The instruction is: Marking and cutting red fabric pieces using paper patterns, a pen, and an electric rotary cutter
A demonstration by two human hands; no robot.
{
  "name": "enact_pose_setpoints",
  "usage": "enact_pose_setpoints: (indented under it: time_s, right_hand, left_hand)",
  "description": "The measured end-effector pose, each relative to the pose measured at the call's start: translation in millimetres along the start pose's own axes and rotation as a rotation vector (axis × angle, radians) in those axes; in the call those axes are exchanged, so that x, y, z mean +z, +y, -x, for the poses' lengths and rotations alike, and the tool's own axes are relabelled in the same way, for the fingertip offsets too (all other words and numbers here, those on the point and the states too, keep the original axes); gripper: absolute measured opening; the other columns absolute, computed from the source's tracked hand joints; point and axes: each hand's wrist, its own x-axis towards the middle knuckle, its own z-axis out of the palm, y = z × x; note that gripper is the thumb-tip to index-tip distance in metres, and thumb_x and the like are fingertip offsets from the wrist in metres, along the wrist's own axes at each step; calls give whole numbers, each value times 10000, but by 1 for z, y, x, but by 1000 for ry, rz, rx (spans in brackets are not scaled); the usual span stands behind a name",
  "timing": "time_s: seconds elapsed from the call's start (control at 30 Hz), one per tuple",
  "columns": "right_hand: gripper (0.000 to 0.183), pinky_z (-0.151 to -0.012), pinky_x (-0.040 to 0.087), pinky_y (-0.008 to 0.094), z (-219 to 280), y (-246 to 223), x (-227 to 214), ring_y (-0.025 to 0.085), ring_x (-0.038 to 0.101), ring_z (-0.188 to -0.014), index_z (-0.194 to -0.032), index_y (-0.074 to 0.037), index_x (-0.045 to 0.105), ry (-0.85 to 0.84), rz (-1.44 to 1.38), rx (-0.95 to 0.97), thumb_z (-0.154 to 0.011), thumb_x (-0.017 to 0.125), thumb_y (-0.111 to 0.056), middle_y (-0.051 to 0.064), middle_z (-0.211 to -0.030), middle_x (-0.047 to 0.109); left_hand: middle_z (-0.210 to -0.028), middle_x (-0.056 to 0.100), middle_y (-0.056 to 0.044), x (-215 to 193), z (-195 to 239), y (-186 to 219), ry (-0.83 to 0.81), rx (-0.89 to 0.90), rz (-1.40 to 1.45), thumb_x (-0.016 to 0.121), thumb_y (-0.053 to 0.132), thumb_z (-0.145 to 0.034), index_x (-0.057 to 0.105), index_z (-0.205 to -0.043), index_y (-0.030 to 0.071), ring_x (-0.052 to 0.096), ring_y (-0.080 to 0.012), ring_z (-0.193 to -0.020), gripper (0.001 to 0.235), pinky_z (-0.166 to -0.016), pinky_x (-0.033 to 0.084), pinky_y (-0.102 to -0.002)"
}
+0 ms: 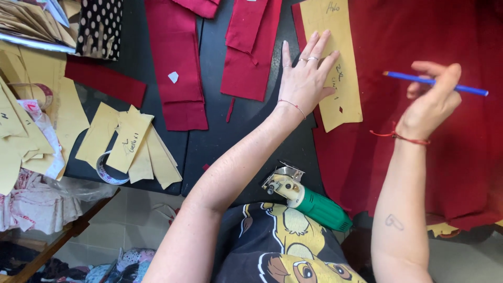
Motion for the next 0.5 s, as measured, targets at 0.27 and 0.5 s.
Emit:
enact_pose_setpoints:
  time_s: [0.27, 0.5]
  right_hand:
    - [277, -624, 526, 204, -34, 3, 74, 196, 652, -851, -1055, 21, 573, -307, -350, -95, -895, 510, -197, 170, -920, 647]
    - [201, -783, 500, 273, -42, -3, 103, 193, 624, -856, -1006, 37, 582, -392, -221, -322, -885, 457, -65, 161, -897, 639]
  left_hand:
    - [-1415, 71, -40, -16, -51, 4, -276, -1, -181, 704, 766, -553, 109, -1362, 88, 73, -188, -1306, 1212, -1040, 205, -451]
    - [-1419, -10, -64, -25, -62, 9, -418, -44, -296, 686, 799, -428, 27, -1362, 47, 4, -204, -1305, 1369, -1049, 170, -428]
